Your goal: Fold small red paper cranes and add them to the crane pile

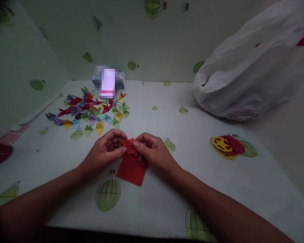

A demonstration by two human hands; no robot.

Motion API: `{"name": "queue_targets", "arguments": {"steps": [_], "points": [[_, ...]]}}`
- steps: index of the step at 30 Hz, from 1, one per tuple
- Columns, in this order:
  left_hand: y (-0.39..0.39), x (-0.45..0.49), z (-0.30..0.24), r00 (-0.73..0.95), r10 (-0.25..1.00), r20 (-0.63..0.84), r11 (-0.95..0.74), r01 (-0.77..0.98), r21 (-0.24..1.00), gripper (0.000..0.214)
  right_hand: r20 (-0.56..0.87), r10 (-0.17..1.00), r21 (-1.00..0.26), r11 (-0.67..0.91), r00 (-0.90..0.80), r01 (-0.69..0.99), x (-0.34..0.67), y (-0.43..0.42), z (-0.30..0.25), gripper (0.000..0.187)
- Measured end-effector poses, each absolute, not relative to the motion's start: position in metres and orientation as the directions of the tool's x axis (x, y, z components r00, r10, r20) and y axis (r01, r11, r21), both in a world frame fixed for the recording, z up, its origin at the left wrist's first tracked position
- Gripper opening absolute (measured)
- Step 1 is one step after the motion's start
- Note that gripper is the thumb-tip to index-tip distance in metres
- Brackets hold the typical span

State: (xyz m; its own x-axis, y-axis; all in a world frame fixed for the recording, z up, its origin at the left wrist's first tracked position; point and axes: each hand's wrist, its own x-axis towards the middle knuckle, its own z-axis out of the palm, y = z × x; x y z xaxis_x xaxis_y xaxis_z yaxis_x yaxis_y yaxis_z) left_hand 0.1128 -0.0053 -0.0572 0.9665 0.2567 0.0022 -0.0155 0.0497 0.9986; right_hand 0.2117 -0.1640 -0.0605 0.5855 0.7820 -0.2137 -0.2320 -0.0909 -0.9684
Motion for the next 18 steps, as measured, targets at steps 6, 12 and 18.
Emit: {"name": "queue_targets", "arguments": {"steps": [6, 12, 18], "points": [[-0.0073, 0.1105, -0.0584, 0.976, 0.214, -0.034, 0.097, 0.014, 0.995, 0.028, -0.206, 0.782, -0.966, -0.068, 0.588, -0.248, 0.2101, -0.1629, -0.0617, 0.028], [-0.0069, 0.1105, -0.0578, 0.979, 0.204, 0.007, 0.023, -0.012, 1.0, 0.028, -0.177, 0.76, -0.983, -0.103, 0.626, -0.153, 0.2104, -0.1642, -0.0541, 0.024], [-0.0029, 0.1107, -0.0589, 0.977, 0.196, 0.081, -0.123, -0.057, 0.991, 0.021, -0.154, 0.776, -0.987, -0.1, 0.611, -0.122, 0.2135, -0.164, -0.0537, 0.021]]}}
